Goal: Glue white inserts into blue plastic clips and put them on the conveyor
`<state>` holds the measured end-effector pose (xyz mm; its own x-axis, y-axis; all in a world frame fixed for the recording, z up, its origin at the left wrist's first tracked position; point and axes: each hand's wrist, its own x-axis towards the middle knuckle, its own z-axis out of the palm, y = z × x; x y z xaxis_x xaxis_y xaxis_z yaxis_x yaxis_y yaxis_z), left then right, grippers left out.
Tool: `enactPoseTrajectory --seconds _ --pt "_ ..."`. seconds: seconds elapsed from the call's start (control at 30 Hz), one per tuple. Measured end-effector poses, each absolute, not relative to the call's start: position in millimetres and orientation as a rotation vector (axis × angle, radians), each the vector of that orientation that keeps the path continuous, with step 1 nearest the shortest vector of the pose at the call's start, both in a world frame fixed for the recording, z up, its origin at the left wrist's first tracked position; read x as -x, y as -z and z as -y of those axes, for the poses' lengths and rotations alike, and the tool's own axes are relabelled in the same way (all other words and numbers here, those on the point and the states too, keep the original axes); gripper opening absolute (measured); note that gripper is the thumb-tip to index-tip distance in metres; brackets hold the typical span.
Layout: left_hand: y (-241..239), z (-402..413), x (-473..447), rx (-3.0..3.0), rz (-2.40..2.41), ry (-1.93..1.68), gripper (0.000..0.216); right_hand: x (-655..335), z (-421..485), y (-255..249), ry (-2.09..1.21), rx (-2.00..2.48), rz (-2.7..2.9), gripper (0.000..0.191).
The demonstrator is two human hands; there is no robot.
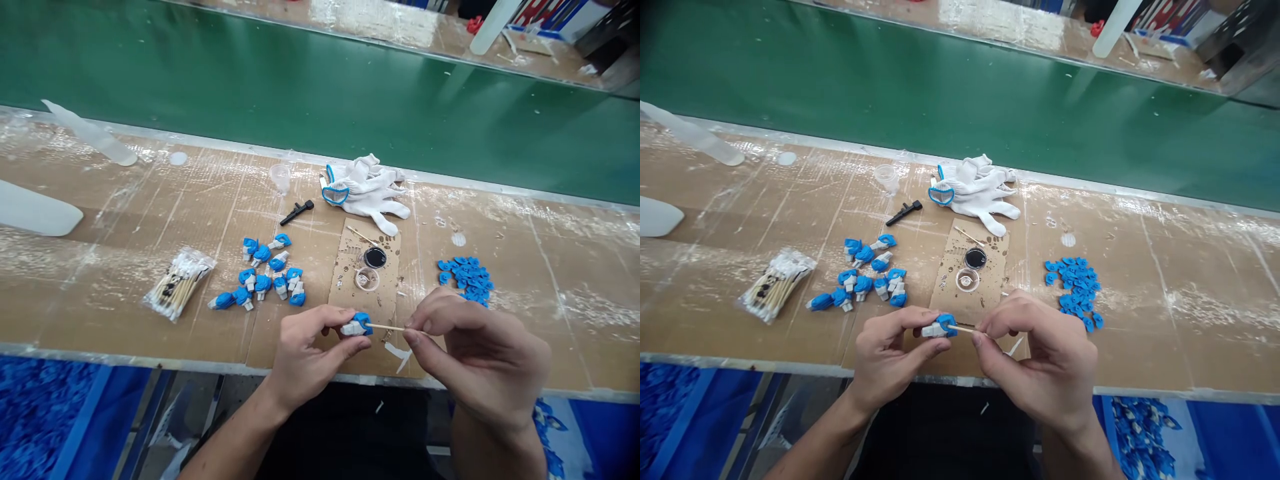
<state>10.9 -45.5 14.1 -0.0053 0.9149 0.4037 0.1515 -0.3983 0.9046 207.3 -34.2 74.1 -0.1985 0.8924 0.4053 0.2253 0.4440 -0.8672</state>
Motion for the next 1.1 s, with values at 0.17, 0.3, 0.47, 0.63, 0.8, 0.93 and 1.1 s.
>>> enactPoseTrajectory --seconds 0.17,0.3,0.47,0.63,0.8,0.93,1.1 --pt "-13 47 -10 -1.59 -1.128 -1.459 0.025 -208 35 -76 -0.83 0.951 1.691 0.029" --pt "-10 50 -5 -1.519 -1.154 -1.435 0.024 -222 26 -66 -0.697 0.992 1.553 0.026" --pt "-7 53 0 -1.33 -1.199 -1.394 0.022 -225 0 -44 -0.583 1.232 1.843 0.015" --pt "-8 58 5 -1.229 -1.229 -1.336 0.02 -238 -3 -42 -0.699 1.278 1.994 0.025" --pt "-3 65 4 -1.01 -1.372 -1.319 0.031 -319 32 -41 -0.288 1.517 1.458 0.017" --pt "-3 66 -3 -0.949 -1.396 -1.243 0.042 -349 45 -32 -0.186 1.803 1.819 0.014" --pt "-6 63 -3 -1.05 -1.218 -1.176 0.03 -329 7 -18 -0.173 1.854 2.157 0.024"
